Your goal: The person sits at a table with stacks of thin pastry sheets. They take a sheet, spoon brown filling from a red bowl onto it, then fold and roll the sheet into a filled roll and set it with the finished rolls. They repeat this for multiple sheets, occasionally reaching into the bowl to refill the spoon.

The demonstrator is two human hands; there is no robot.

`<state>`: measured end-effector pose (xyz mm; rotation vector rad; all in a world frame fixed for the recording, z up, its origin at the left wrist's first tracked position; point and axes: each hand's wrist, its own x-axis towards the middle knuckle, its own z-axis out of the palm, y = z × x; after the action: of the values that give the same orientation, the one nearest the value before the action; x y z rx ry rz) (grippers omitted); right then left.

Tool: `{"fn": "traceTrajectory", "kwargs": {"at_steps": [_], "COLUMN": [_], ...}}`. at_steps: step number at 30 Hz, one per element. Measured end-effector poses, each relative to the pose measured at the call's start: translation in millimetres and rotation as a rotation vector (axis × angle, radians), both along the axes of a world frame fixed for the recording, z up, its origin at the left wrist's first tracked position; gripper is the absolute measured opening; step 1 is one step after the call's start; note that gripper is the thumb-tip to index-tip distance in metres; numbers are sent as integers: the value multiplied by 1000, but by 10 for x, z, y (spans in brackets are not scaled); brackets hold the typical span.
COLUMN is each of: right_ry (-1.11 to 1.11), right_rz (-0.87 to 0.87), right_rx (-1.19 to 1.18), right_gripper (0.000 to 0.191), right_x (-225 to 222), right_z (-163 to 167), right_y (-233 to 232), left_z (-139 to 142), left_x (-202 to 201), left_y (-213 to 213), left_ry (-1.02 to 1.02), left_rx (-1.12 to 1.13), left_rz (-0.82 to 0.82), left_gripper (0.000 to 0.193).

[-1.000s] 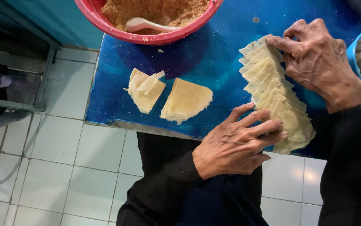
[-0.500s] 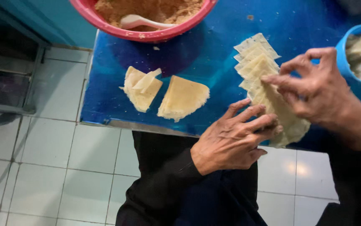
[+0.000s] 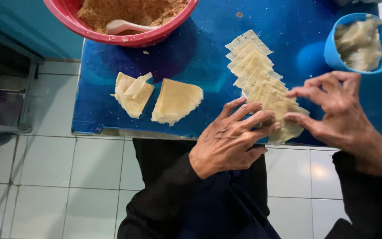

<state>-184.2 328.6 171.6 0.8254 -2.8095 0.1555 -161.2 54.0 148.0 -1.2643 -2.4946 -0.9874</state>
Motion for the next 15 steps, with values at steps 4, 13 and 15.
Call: {"fn": "traceTrajectory", "kwargs": {"at_steps": [4,13,15], "right_ry": [-114,-313,-346], "right_rz": [33,-108,-132], "right_rx": [-6,-158,-165], "right_gripper": [63,54,48], "right_x": [-374,-589,-437], "right_z": [-95,53,50], "right_y": [95,50,28], "left_z": [6,43,21], "left_x": [8,-6,-30], "left_y": [45,36,15], "left_ry": [-2,-4,-22], "left_rx": [-13,-3,9], "left_rz": [-2,-14,-19], "left_gripper": [52,52,52]}}
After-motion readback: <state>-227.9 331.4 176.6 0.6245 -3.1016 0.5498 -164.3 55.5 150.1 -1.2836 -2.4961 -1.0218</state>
